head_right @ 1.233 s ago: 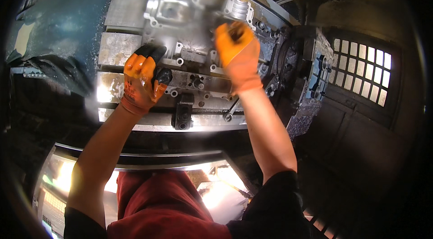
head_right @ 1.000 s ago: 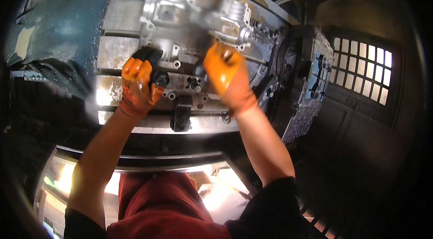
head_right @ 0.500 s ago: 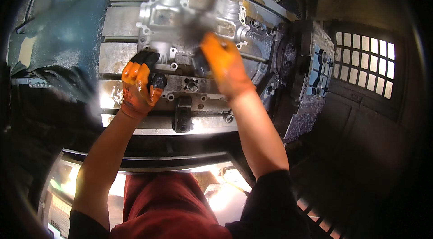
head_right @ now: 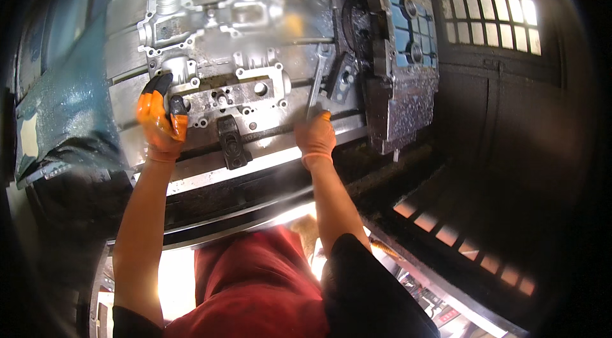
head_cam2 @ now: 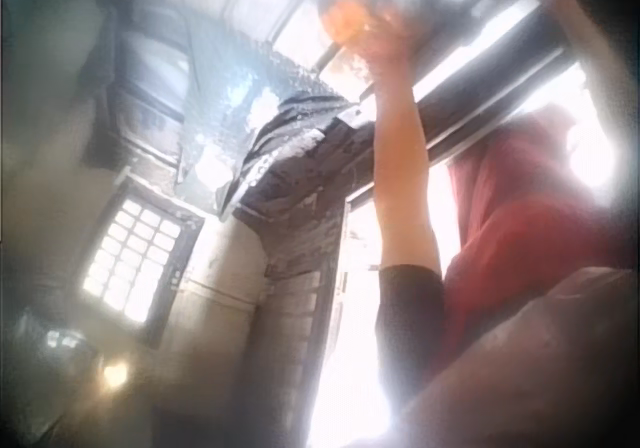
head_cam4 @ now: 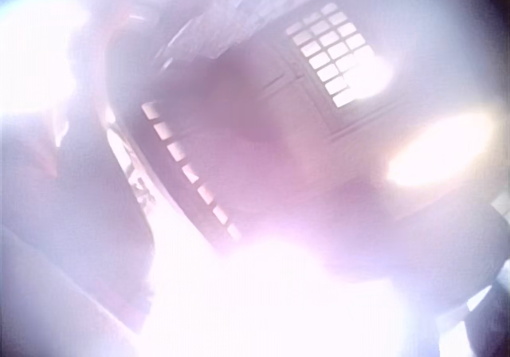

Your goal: The person opens the CNC machine door, uses a wrench to loosen and remove metal components from the workholding fixture, sprays the interior with an air nozzle, and then places new metal parts into the fixture and secures them with a wrench.

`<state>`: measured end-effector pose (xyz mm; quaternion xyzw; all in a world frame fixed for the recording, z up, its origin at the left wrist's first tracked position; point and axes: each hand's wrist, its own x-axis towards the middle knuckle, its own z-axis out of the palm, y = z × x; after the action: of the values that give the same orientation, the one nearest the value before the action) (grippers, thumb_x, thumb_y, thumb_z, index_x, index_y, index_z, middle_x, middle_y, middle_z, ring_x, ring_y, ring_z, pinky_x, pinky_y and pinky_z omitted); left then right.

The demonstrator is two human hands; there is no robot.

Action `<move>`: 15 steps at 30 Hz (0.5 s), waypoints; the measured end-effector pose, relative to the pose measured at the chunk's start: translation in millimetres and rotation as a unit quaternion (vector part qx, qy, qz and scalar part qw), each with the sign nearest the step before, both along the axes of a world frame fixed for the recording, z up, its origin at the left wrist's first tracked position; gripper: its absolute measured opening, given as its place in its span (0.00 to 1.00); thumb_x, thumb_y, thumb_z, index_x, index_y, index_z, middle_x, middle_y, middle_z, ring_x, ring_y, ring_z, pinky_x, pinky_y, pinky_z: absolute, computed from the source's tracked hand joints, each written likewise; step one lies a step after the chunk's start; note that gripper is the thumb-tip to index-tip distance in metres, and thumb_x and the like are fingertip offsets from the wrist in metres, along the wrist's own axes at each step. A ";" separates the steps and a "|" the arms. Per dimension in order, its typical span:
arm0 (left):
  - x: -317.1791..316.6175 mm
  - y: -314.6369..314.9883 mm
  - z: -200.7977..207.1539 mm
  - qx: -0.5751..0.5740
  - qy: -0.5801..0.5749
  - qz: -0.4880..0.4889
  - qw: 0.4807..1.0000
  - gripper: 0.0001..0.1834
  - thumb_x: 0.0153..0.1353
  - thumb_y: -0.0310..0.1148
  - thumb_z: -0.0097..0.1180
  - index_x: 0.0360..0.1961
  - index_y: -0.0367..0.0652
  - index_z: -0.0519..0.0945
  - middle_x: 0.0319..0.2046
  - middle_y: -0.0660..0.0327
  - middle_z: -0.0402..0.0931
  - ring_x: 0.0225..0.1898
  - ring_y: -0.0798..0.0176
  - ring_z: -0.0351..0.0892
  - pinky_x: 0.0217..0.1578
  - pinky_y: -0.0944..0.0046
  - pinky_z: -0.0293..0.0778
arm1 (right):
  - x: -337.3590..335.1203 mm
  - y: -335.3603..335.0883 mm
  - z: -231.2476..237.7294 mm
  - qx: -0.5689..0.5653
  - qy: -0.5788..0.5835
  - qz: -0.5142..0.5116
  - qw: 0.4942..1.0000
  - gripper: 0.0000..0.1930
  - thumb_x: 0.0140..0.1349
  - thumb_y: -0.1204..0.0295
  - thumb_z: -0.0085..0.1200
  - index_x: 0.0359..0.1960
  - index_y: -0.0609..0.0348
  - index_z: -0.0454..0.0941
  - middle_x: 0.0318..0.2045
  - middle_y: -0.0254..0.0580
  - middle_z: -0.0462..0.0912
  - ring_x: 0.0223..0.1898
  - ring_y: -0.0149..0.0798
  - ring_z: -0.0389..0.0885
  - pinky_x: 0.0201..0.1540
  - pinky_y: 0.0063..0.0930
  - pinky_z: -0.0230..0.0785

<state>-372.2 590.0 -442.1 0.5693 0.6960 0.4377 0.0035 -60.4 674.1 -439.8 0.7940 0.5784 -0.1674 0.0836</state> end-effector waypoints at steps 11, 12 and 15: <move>24.9 -57.9 110.7 0.023 0.091 -0.115 0.989 0.29 0.52 0.38 0.62 0.53 0.33 0.75 0.51 0.48 0.76 0.51 0.44 0.75 0.55 0.47 0.67 | 36.4 -65.5 155.1 -0.019 0.212 0.449 0.868 0.13 0.53 0.73 0.60 0.40 0.64 0.78 0.26 0.41 0.80 0.23 0.41 0.77 0.28 0.30 0.71; 34.9 -72.6 130.7 -0.031 0.103 -0.185 0.977 0.31 0.50 0.41 0.64 0.53 0.34 0.75 0.52 0.49 0.76 0.51 0.45 0.75 0.56 0.46 0.66 | 34.0 -67.4 158.4 0.028 0.250 0.488 0.836 0.15 0.50 0.71 0.61 0.40 0.62 0.80 0.26 0.47 0.81 0.26 0.51 0.79 0.33 0.38 0.73; 53.6 -100.6 132.2 -0.362 0.162 -0.331 0.856 0.18 0.55 0.42 0.61 0.43 0.45 0.76 0.38 0.60 0.81 0.39 0.57 0.79 0.45 0.48 0.73 | -11.7 -53.4 190.4 -0.108 0.244 0.573 0.775 0.16 0.50 0.70 0.62 0.42 0.58 0.81 0.28 0.47 0.82 0.30 0.49 0.82 0.35 0.38 0.75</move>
<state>-318.7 489.5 -310.0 0.7874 0.5665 0.0295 0.2413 -72.2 620.7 -249.4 0.2340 0.9056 -0.3378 0.1051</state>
